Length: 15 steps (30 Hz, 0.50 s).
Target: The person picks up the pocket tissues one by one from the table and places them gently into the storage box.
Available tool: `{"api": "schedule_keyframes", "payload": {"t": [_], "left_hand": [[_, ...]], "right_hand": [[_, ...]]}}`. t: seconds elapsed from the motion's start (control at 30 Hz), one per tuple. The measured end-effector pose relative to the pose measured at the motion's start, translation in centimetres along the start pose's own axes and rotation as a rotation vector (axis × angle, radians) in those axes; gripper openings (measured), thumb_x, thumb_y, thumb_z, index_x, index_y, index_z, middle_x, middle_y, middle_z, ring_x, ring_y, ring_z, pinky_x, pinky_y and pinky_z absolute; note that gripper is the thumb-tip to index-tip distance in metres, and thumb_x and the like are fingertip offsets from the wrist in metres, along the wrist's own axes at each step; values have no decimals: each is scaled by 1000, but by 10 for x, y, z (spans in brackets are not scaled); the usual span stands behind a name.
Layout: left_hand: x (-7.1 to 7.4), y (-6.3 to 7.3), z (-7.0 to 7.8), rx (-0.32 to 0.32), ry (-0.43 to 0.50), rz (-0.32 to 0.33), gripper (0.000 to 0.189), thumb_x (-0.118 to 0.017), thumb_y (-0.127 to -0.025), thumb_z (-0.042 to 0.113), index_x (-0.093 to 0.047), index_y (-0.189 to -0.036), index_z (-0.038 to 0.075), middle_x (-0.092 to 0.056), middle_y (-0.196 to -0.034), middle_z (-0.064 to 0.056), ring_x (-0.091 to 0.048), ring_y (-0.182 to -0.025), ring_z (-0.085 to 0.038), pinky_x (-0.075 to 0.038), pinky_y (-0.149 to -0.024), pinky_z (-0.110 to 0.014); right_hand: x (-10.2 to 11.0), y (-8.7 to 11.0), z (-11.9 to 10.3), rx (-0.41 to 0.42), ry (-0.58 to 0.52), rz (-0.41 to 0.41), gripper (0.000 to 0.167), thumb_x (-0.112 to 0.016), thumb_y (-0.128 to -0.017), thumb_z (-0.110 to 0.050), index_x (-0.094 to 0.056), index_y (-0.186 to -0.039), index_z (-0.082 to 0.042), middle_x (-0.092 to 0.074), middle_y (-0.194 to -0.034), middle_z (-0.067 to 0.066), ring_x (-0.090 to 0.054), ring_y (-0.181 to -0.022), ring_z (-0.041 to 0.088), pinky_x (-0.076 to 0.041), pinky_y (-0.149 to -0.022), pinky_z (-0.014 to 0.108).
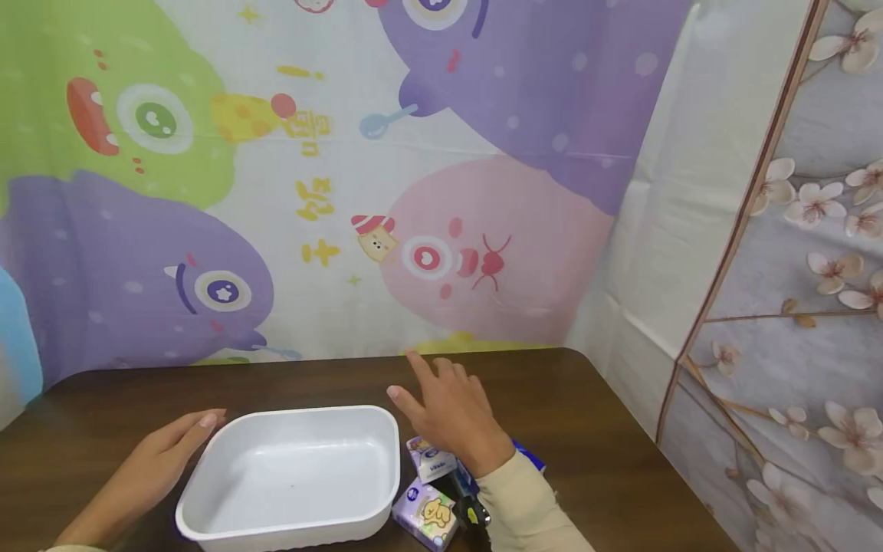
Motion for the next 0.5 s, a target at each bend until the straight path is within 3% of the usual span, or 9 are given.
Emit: {"api": "schedule_keyframes", "payload": {"t": [0.23, 0.33, 0.5], "left_hand": [[-1, 4, -11, 16, 26, 4, 61, -40, -107, 46, -51, -143, -2, -54, -142, -22, -47, -131, -43, -40, -101, -59], [-2, 4, -16, 44, 28, 3, 59, -43, -106, 46, -50, -144, 1, -57, -138, -22, -53, -125, -37, -48, -94, -45], [-11, 5, -19, 77, 105, -15, 57, -50, -104, 43, -50, -144, 2, -61, -133, -20, -61, -109, -22, -51, -79, -25]], "right_hand": [[-3, 0, -2, -5, -24, -24, 71, -34, -101, -65, -34, -158, -23, -54, -139, 14, -51, -125, 30, -43, -99, 55], [-4, 2, -2, -8, -28, -25, 70, -34, -102, -64, -37, -157, -20, -55, -137, 14, -52, -123, 30, -44, -98, 54], [-2, 8, 0, -17, -16, -18, 69, -37, -102, -62, -43, -153, -17, -57, -135, 15, -54, -122, 31, -45, -96, 54]]}}
Point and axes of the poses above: each hand's wrist, its own y-axis away from the middle knuckle, its own x-axis out of the back of the hand, z = x × y, the point moved 9 cm from there along -y, towards the middle knuckle
